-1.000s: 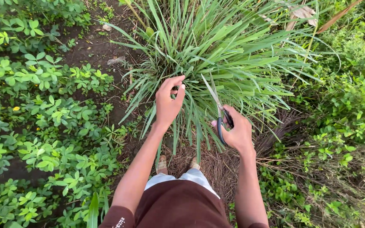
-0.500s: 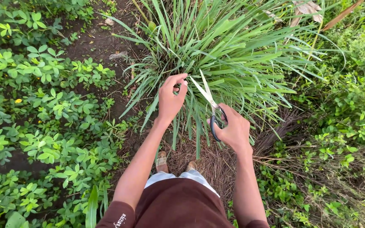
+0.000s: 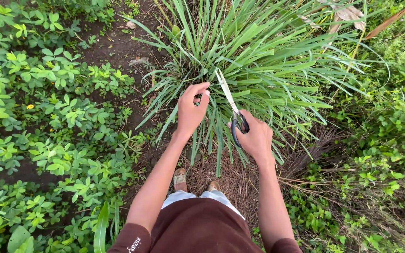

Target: Trimming leaves from a lemongrass plant using a pair of scissors.

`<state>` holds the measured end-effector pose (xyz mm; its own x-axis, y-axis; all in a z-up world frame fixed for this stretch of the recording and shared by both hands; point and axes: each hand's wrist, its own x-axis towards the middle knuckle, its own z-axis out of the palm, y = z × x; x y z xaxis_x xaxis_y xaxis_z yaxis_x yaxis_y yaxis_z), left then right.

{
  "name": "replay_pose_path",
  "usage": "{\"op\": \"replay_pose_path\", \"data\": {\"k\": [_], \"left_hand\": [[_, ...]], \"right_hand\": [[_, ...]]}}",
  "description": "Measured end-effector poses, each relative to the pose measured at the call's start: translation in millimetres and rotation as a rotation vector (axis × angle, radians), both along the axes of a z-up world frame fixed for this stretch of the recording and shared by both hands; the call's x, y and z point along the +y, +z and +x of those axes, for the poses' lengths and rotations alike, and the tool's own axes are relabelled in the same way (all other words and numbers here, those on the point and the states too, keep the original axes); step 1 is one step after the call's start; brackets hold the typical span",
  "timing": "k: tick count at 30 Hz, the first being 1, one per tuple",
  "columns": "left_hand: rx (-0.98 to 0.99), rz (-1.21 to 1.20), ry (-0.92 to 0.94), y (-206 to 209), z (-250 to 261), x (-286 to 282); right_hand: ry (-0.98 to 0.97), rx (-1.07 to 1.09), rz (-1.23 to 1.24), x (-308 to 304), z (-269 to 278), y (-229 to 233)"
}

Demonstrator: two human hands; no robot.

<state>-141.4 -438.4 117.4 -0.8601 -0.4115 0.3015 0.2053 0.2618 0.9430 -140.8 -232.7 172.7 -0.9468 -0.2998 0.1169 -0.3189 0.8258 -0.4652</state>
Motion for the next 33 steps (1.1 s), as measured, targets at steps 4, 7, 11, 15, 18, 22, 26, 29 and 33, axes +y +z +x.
{"op": "replay_pose_path", "data": {"k": [4, 7, 11, 15, 18, 22, 26, 29, 33], "left_hand": [[-0.018, -0.014, 0.006, -1.7, 1.6, 2.2], [-0.008, -0.004, 0.014, -2.7, 3.2, 5.2], [0.025, -0.001, -0.001, 0.6, 6.1, 11.6], [0.055, -0.006, -0.029, 5.4, 5.9, 23.2], [0.027, 0.020, -0.056, 9.4, 3.8, 33.3], [0.030, 0.012, -0.086, 6.3, 0.5, 44.6], [0.033, -0.005, -0.115, 6.9, -2.8, 56.5], [0.027, 0.003, -0.144, 8.1, -5.8, 67.9], [0.042, -0.026, -0.198, 4.8, -11.8, 83.9]], "right_hand": [[0.018, 0.030, -0.042, 2.5, 3.4, -1.6], [0.030, 0.010, -0.089, 4.7, 7.3, 3.5], [-0.005, -0.021, -0.165, 12.7, 12.7, 5.7], [-0.046, 0.007, -0.196, 27.4, 13.4, 0.3], [-0.064, 0.026, -0.170, 39.4, 15.0, -0.7], [-0.092, 0.022, -0.151, 59.5, 17.6, -6.2], [-0.157, 0.008, -0.163, 74.3, 21.3, -7.2], [-0.207, -0.021, -0.129, 85.4, 22.7, -9.8], [-0.256, -0.038, -0.112, 99.4, 27.8, -9.8]]}}
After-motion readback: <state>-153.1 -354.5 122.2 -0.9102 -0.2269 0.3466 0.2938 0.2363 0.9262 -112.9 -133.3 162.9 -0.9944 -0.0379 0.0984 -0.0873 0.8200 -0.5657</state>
